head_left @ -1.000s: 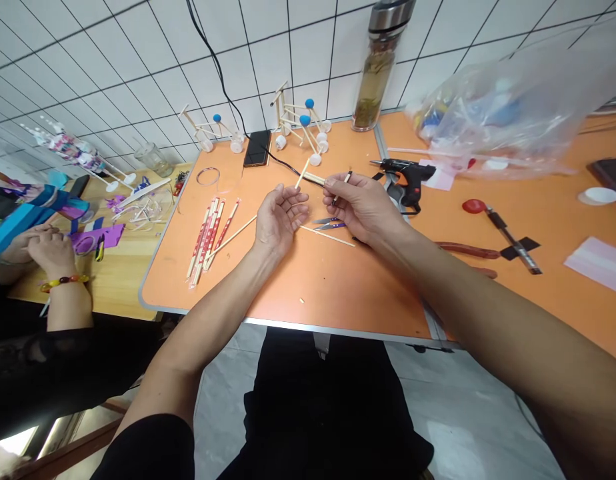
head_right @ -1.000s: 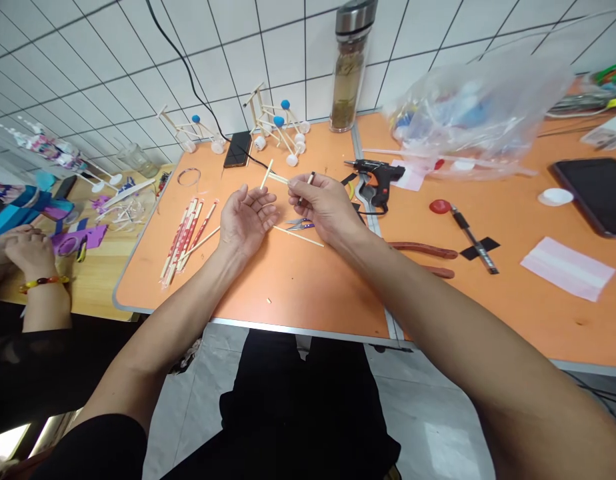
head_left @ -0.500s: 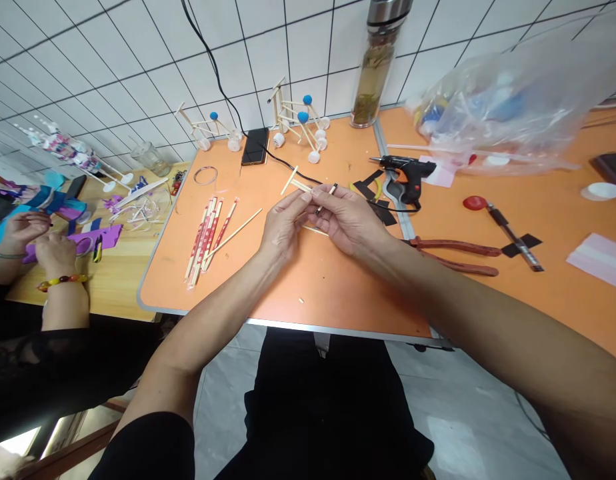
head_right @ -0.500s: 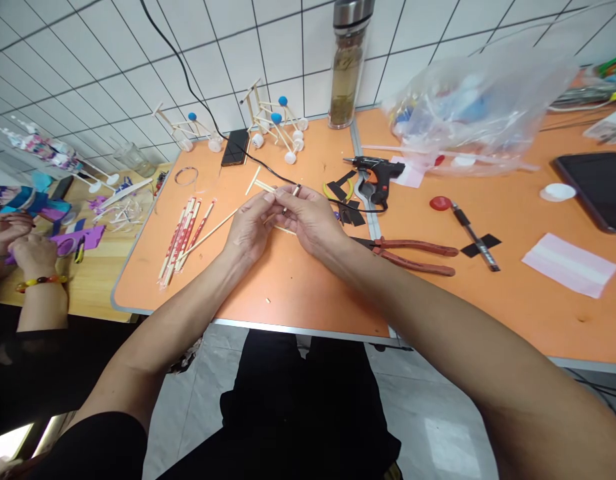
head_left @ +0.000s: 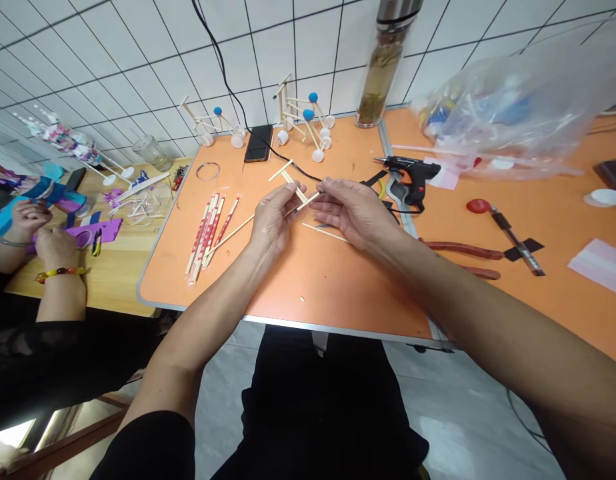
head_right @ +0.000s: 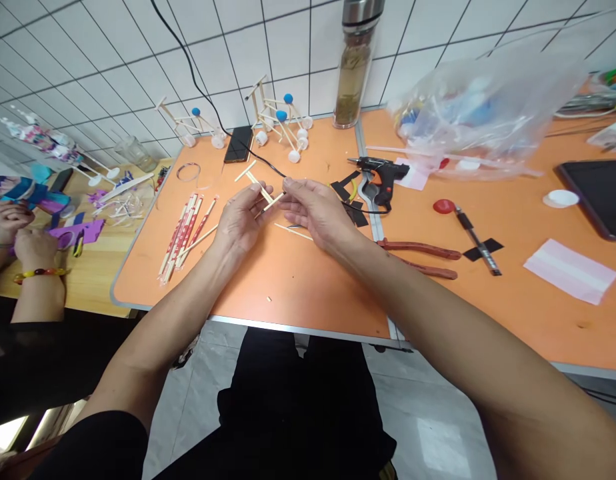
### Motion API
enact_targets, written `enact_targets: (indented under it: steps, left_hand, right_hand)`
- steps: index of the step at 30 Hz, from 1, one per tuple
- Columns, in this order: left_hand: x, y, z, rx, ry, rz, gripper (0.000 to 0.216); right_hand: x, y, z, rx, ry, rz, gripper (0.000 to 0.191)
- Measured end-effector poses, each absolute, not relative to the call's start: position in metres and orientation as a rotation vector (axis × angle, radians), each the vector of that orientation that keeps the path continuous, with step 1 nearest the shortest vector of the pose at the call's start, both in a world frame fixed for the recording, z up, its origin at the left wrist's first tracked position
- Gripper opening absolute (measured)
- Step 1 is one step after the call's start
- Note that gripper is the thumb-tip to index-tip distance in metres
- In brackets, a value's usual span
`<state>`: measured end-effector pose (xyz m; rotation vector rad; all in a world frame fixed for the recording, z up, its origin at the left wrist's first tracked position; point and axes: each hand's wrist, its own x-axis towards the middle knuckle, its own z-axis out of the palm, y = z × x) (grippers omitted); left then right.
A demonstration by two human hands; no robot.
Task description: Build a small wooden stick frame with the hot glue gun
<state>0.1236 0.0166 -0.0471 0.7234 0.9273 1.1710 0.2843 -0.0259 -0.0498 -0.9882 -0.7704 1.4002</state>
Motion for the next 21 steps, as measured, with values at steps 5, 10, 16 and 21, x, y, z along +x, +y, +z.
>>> enact_targets:
  steps: [5,10,16,21]
  left_hand:
    - [0.120,0.021,-0.052,0.729,0.935,1.139,0.021]
    - [0.120,0.021,-0.052,0.727,0.927,1.127,0.022]
    - [0.121,0.017,-0.044,0.786,0.956,1.119,0.016]
    - [0.123,0.012,-0.039,0.850,0.949,1.136,0.020]
  right_hand:
    - [0.287,-0.024,-0.053,-1.075,-0.863,1.309,0.045]
    - [0.289,-0.024,-0.054,-1.106,-0.926,1.243,0.042]
    - [0.294,-0.021,-0.054,-1.145,-0.949,1.179,0.031]
    - [0.295,-0.022,-0.053,-1.146,-0.994,1.141,0.022]
